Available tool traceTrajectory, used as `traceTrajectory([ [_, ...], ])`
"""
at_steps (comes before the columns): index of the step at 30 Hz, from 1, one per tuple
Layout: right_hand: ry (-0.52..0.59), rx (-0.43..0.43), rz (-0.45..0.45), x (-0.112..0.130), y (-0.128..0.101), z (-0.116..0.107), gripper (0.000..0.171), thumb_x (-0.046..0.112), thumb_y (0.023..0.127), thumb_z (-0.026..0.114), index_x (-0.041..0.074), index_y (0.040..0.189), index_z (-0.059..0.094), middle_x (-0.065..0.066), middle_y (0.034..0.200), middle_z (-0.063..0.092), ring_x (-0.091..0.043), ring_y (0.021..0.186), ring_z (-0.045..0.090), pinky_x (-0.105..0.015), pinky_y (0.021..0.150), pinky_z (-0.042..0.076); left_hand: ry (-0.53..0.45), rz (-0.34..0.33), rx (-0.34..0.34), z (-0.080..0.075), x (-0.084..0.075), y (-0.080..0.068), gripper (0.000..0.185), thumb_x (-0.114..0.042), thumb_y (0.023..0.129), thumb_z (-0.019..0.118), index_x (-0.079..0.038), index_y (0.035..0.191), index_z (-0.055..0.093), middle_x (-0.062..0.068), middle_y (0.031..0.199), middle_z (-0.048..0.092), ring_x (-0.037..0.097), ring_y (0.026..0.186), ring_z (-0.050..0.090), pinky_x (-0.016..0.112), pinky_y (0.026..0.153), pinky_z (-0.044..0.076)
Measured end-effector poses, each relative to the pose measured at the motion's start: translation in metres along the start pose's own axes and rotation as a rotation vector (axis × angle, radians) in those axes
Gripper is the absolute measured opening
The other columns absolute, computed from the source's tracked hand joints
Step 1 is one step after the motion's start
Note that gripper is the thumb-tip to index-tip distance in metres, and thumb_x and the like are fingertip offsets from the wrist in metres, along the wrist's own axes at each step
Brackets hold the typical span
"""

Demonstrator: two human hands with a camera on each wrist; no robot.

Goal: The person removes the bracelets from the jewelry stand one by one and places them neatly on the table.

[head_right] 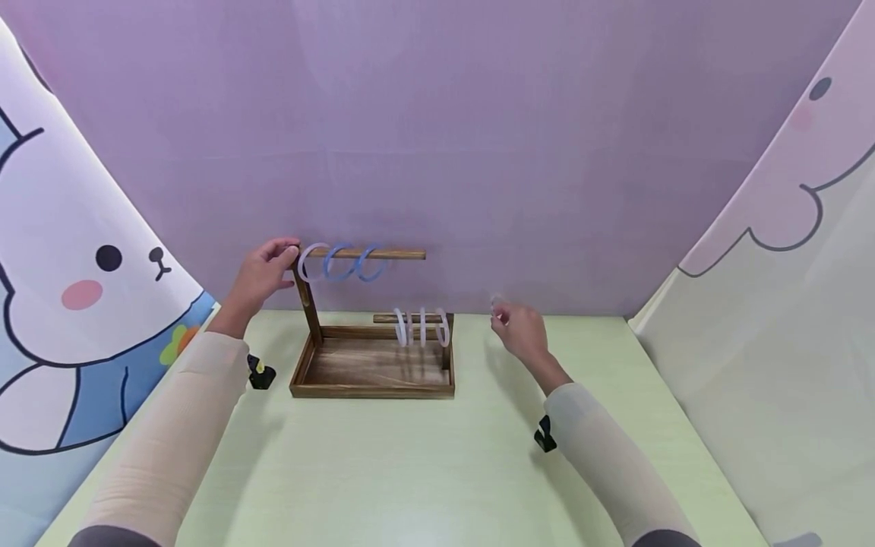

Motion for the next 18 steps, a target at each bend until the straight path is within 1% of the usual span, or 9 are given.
traceTrajectory([
  [3,-0.043,0.022,-0.001,-0.007,-0.003,0.003,0.009,0.016,0.093,0.068,0.011,0.095,0.076,-0.008,0.087,0.076,-0.022,0.073,0.067,-0.034,0.061,0.047,0.002,0.019,-0.001,-0.001,-0.002,-0.001,0.048,-0.044,0.106,0.051,-0.014,0.143,0.055,0.007,0.127,0.055,0.019,0.114,0.053,0.049,0.094,0.059],
  [5,-0.068,0.030,0.003,-0.011,-0.005,0.005,0.009,0.016,0.092,0.069,0.012,0.095,0.076,-0.007,0.085,0.076,-0.022,0.073,0.066,-0.035,0.061,0.047,-0.002,0.026,0.000,-0.001,-0.003,-0.002,0.048,-0.044,0.106,0.051,-0.014,0.144,0.055,0.006,0.127,0.055,0.018,0.114,0.053,0.049,0.093,0.059],
  [8,-0.106,0.045,-0.002,-0.016,-0.008,0.006,0.011,0.018,0.091,0.069,0.012,0.095,0.077,-0.006,0.082,0.075,-0.024,0.073,0.065,-0.039,0.061,0.048,-0.010,0.023,0.000,-0.001,-0.003,-0.002,0.047,-0.043,0.106,0.050,-0.015,0.143,0.056,0.006,0.127,0.055,0.018,0.115,0.052,0.051,0.095,0.058],
  [11,-0.143,0.066,0.006,-0.022,-0.011,0.009,0.014,0.020,0.092,0.069,0.012,0.099,0.079,-0.005,0.080,0.074,-0.027,0.076,0.064,-0.043,0.063,0.049,-0.011,0.018,-0.005,-0.002,-0.002,-0.001,0.047,-0.043,0.106,0.050,-0.014,0.142,0.056,0.005,0.125,0.055,0.018,0.114,0.052,0.053,0.097,0.057],
  [14,-0.177,0.097,0.020,-0.027,-0.014,0.014,0.020,0.022,0.093,0.068,0.012,0.106,0.079,-0.006,0.082,0.073,-0.030,0.081,0.064,-0.048,0.067,0.051,-0.011,0.015,-0.004,-0.002,-0.002,-0.001,0.047,-0.044,0.106,0.051,-0.014,0.142,0.056,0.005,0.125,0.054,0.019,0.115,0.052,0.052,0.097,0.057],
  [18,-0.222,0.137,0.012,-0.031,-0.018,0.019,0.023,0.022,0.093,0.067,0.013,0.110,0.079,-0.006,0.082,0.072,-0.030,0.083,0.063,-0.049,0.068,0.052,-0.013,0.003,0.003,-0.001,-0.002,-0.003,0.048,-0.045,0.106,0.051,-0.016,0.143,0.056,0.006,0.128,0.054,0.021,0.118,0.051,0.053,0.098,0.056],
])
Point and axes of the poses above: each hand's wrist, its own y-axis towards the middle knuckle, its own z-axis out of the palm, x = y × z, the point moved 5 cm from there along y, towards the middle knuckle
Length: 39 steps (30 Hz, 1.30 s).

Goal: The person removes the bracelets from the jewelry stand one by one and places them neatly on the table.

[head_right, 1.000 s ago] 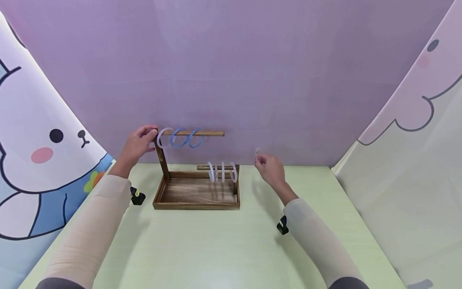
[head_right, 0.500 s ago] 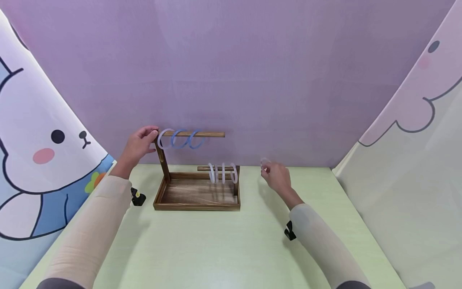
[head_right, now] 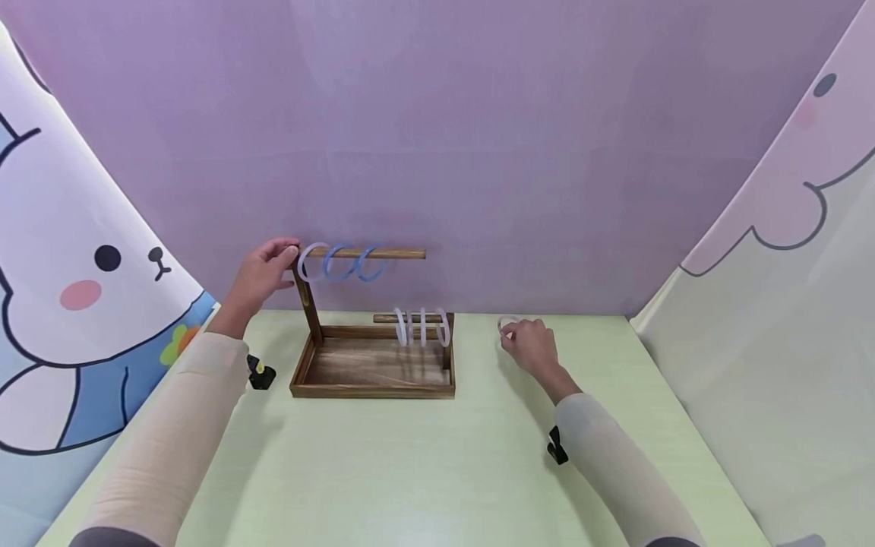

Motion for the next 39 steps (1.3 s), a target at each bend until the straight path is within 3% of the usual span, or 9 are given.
traceTrajectory([
  [11,-0.107,0.055,-0.027,-0.008,-0.005,0.011,0.021,0.025,0.095,0.066,0.018,0.110,0.081,-0.002,0.080,0.073,-0.031,0.081,0.062,-0.048,0.063,0.052,-0.003,0.004,0.002,0.000,0.004,0.003,0.048,-0.046,0.105,0.052,-0.016,0.143,0.056,0.006,0.127,0.054,0.021,0.118,0.051,0.053,0.098,0.057],
  [21,-0.199,0.097,-0.030,-0.016,-0.009,0.021,0.023,0.028,0.097,0.066,0.022,0.116,0.079,-0.014,0.099,0.075,-0.038,0.090,0.063,-0.053,0.070,0.053,0.004,0.005,0.000,0.001,0.006,0.006,0.049,-0.049,0.104,0.052,-0.019,0.142,0.057,0.006,0.128,0.054,0.021,0.120,0.051,0.050,0.096,0.058],
  [27,-0.210,0.094,-0.042,-0.016,-0.010,0.027,0.022,0.029,0.096,0.068,0.024,0.115,0.079,-0.014,0.098,0.075,-0.038,0.090,0.063,-0.055,0.072,0.053,0.000,0.001,-0.002,0.001,0.007,0.007,0.049,-0.050,0.104,0.052,-0.019,0.142,0.057,0.005,0.128,0.055,0.021,0.120,0.051,0.050,0.096,0.058],
  [33,-0.195,0.083,-0.068,-0.011,-0.008,0.030,0.012,0.029,0.097,0.068,0.026,0.090,0.078,-0.010,0.088,0.073,-0.036,0.084,0.061,-0.054,0.069,0.052,0.008,0.005,-0.003,0.000,0.007,0.007,0.049,-0.051,0.104,0.051,-0.020,0.142,0.057,0.006,0.129,0.054,0.023,0.121,0.052,0.047,0.095,0.059],
  [39,-0.171,0.087,-0.046,-0.013,-0.007,0.034,0.028,0.030,0.098,0.067,0.026,0.070,0.066,-0.005,0.076,0.066,-0.034,0.080,0.059,-0.053,0.068,0.051,-0.008,-0.004,0.006,0.000,0.008,0.007,0.050,-0.051,0.104,0.052,-0.020,0.143,0.056,0.007,0.131,0.053,0.025,0.124,0.050,0.053,0.099,0.056],
])
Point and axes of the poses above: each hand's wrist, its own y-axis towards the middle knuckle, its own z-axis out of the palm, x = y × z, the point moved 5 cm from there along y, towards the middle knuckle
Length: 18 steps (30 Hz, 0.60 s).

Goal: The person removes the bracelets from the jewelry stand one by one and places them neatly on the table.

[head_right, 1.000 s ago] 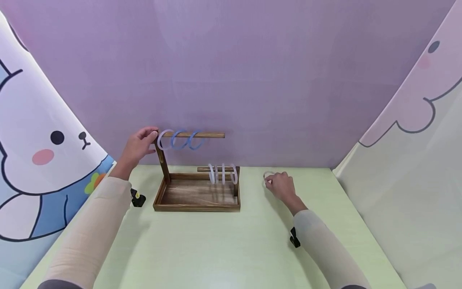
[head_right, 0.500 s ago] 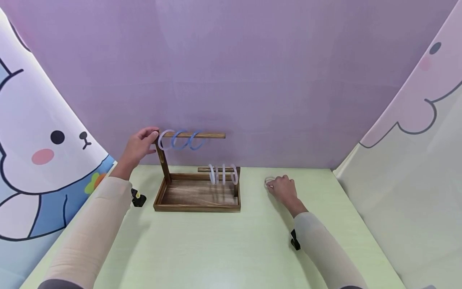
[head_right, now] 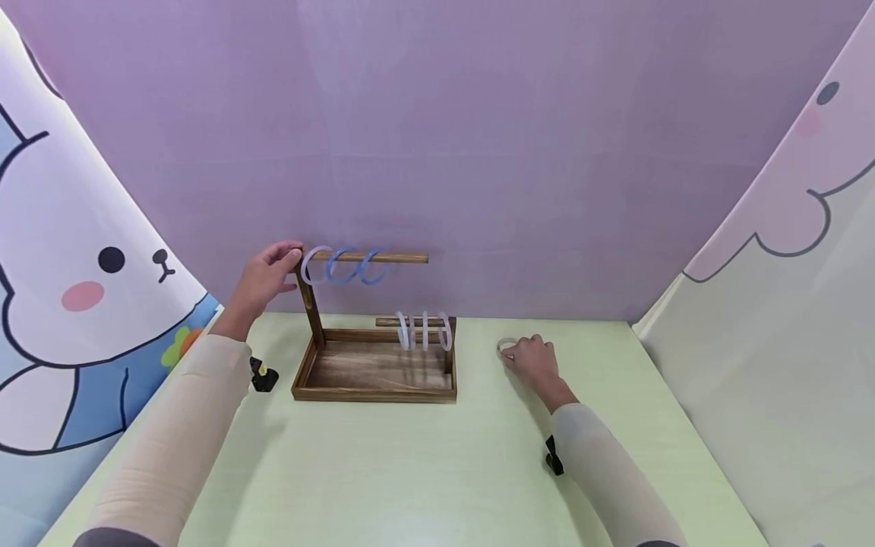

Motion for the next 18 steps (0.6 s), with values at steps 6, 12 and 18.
traceTrajectory([
  [6,-0.005,0.040,-0.005,-0.0017,0.0009,0.0059,0.035,0.029,0.098,0.065,0.023,0.066,0.054,-0.005,0.075,0.063,-0.034,0.080,0.058,-0.054,0.069,0.051,-0.001,0.008,-0.001,0.0000,-0.0005,-0.0006,0.049,-0.050,0.104,0.051,-0.019,0.143,0.056,0.008,0.130,0.053,0.025,0.124,0.050,0.053,0.099,0.056],
  [12,0.077,0.061,0.017,-0.0051,0.0015,0.0060,0.011,0.026,0.093,0.072,0.028,0.097,0.081,-0.008,0.089,0.073,-0.033,0.085,0.060,-0.054,0.073,0.051,-0.005,0.009,-0.003,-0.0006,-0.0008,-0.0005,0.049,-0.050,0.104,0.052,-0.019,0.142,0.056,0.007,0.129,0.053,0.025,0.123,0.051,0.052,0.098,0.057],
  [18,0.140,0.093,0.047,-0.0088,0.0018,0.0090,0.014,0.026,0.090,0.077,0.026,0.103,0.082,-0.008,0.102,0.077,-0.031,0.090,0.060,-0.054,0.078,0.048,-0.022,0.003,0.001,0.0000,-0.0013,-0.0019,0.048,-0.048,0.104,0.053,-0.020,0.143,0.057,0.007,0.130,0.054,0.023,0.123,0.051,0.052,0.099,0.056],
])
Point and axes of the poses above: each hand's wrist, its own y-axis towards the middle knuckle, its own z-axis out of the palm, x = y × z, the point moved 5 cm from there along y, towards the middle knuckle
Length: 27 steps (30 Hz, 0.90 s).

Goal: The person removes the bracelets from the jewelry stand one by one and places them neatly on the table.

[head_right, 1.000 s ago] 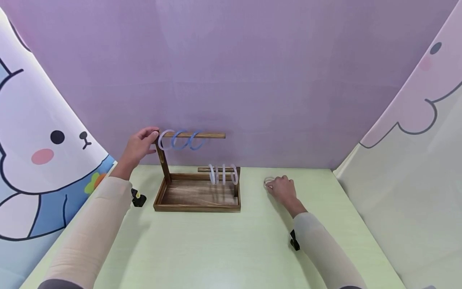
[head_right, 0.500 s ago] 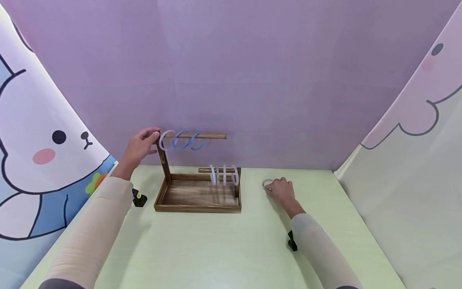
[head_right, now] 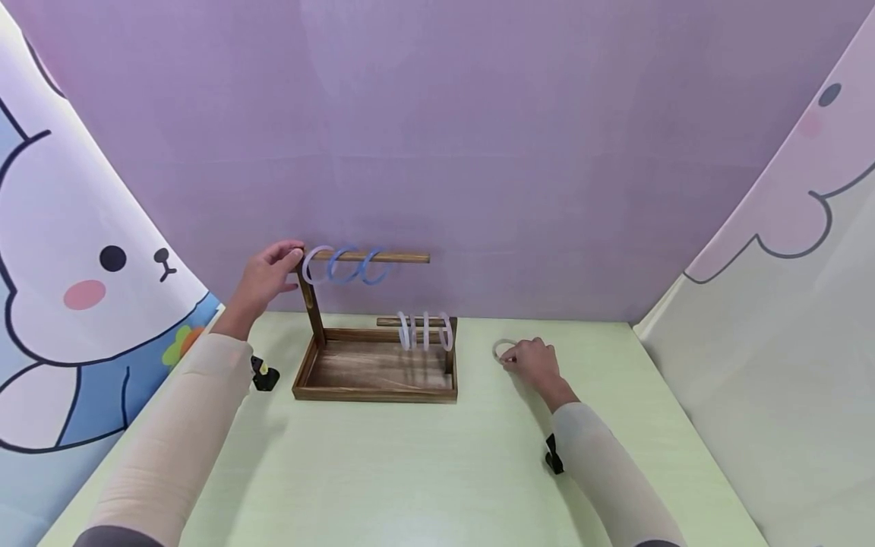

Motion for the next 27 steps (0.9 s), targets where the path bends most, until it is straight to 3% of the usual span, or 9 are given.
traceTrajectory([
  [18,0.045,0.035,0.017,-0.0017,0.0019,0.0030,0.013,0.025,0.091,0.076,0.025,0.103,0.081,0.002,0.088,0.073,-0.026,0.087,0.059,-0.048,0.076,0.046,-0.008,-0.013,0.010,0.0007,0.0018,0.0002,0.050,-0.049,0.104,0.051,-0.020,0.145,0.055,0.006,0.133,0.054,0.025,0.127,0.051,0.053,0.100,0.056],
  [27,0.068,-0.038,0.023,0.0031,0.0033,-0.0068,0.023,0.027,0.092,0.074,0.015,0.111,0.079,-0.005,0.094,0.076,-0.030,0.090,0.063,-0.051,0.077,0.049,-0.014,-0.013,0.005,0.0012,0.0022,0.0002,0.050,-0.048,0.105,0.051,-0.019,0.145,0.055,0.007,0.132,0.054,0.024,0.124,0.051,0.055,0.101,0.054],
])
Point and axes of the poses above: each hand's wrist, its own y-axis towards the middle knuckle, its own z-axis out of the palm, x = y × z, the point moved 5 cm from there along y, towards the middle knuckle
